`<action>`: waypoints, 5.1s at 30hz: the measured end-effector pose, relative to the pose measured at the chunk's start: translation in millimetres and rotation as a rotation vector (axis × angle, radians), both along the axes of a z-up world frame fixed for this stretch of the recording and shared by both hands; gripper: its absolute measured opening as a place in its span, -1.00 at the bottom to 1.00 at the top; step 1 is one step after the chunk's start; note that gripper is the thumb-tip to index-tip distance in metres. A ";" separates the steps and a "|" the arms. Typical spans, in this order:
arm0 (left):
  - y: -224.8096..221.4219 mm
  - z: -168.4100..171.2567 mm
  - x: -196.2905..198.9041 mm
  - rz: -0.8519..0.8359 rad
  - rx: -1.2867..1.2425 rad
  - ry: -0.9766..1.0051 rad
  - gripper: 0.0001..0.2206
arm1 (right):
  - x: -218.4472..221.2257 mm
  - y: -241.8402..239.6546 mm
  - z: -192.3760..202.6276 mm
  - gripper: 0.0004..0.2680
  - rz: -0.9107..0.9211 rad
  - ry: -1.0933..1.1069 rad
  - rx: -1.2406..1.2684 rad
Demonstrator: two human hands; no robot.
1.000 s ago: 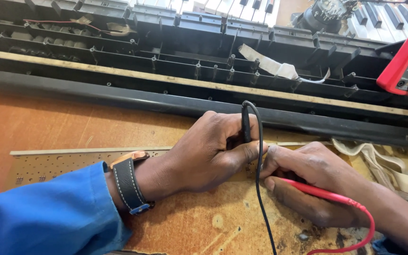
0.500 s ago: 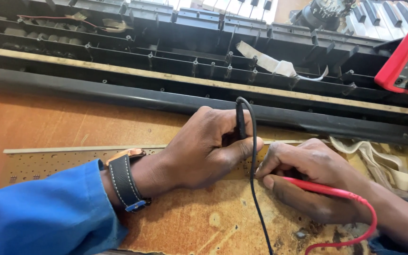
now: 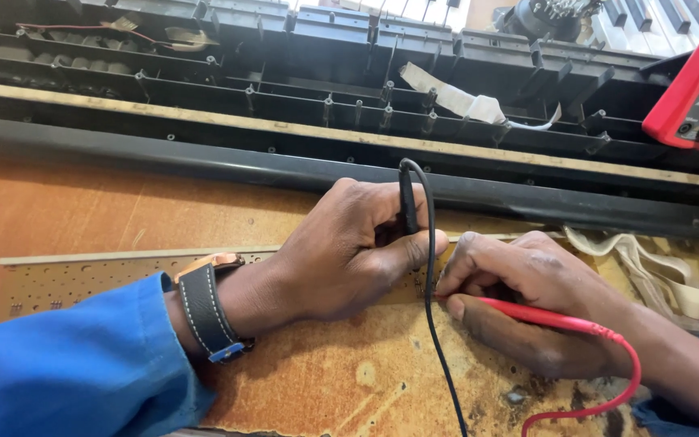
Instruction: Testing electrical components on a circuit board using a multimeter and probes
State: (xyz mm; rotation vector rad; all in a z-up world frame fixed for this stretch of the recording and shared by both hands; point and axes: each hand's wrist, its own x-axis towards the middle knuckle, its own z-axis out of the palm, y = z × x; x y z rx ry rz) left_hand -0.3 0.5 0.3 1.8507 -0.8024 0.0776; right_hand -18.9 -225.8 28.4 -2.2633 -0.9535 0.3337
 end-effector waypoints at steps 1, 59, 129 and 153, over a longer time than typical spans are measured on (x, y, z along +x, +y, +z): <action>0.1 0.3 0.0 -0.002 0.001 0.001 -0.76 | -0.2 0.2 0.2 -0.92 -0.002 0.001 0.001; 0.7 8.6 -1.8 -0.098 -0.016 0.082 -0.71 | 2.7 0.0 0.4 -0.91 0.077 -0.071 -0.009; 48.9 9.2 -4.7 -0.315 0.016 0.051 -0.84 | -99.8 59.4 -32.5 -0.89 -0.897 -0.181 0.186; 51.1 3.2 -8.2 -0.360 -0.021 -0.045 -0.86 | -106.5 85.3 -35.9 -0.92 -1.143 -0.114 0.219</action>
